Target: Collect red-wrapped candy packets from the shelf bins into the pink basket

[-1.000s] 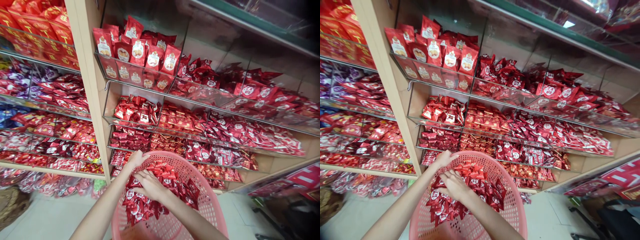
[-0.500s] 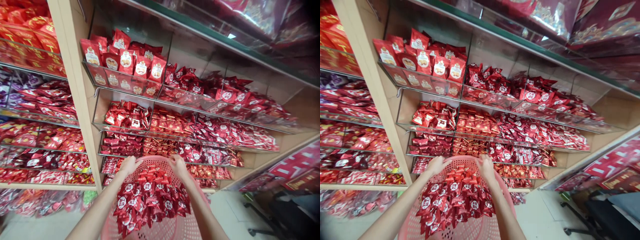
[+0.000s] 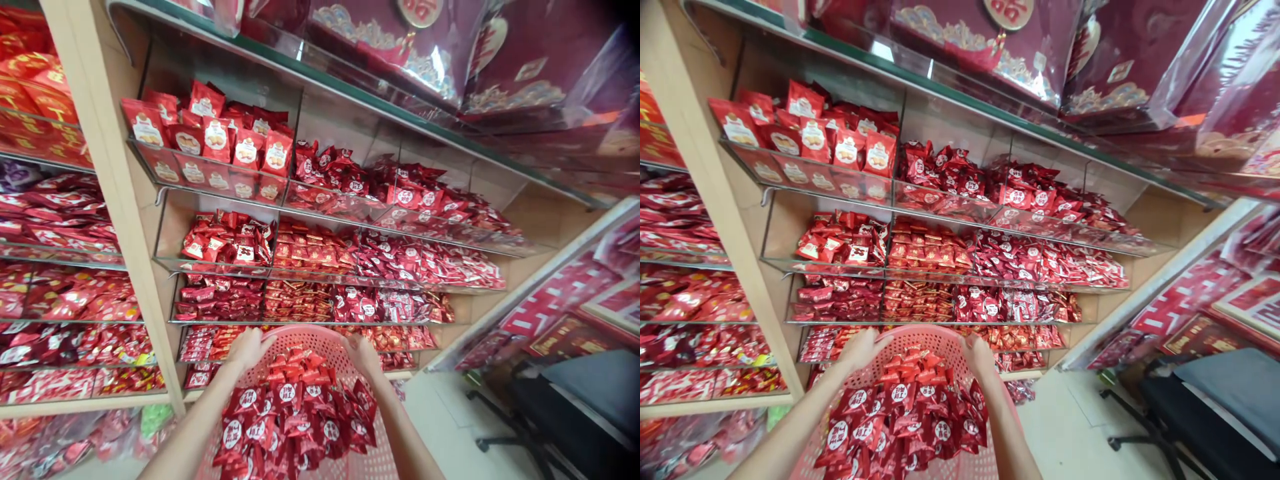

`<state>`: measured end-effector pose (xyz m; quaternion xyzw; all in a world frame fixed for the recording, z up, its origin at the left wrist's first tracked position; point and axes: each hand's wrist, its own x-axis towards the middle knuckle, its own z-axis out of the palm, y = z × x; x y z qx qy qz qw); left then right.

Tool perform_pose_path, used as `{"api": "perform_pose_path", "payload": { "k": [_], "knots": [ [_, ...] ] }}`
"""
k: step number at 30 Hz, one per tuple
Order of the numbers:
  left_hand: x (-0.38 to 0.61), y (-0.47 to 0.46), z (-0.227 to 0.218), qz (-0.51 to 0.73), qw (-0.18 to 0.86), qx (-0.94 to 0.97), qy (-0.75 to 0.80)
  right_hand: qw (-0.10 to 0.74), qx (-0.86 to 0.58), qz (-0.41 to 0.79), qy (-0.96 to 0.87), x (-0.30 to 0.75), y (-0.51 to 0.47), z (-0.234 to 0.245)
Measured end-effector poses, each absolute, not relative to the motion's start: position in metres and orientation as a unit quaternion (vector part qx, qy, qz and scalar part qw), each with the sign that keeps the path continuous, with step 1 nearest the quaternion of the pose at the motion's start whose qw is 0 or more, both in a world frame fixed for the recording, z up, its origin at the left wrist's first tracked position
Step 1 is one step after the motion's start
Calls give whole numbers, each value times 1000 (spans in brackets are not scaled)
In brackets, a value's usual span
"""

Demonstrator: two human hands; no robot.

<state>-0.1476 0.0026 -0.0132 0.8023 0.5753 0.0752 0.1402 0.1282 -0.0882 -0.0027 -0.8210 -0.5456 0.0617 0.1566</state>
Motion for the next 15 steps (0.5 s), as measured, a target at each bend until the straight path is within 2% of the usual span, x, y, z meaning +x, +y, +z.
{"api": "perform_pose_path", "payload": {
  "k": [15],
  "knots": [
    [-103, -29, -15, 44, 162, 805, 568, 86, -841, 35, -534, 167, -123, -10]
  ]
}}
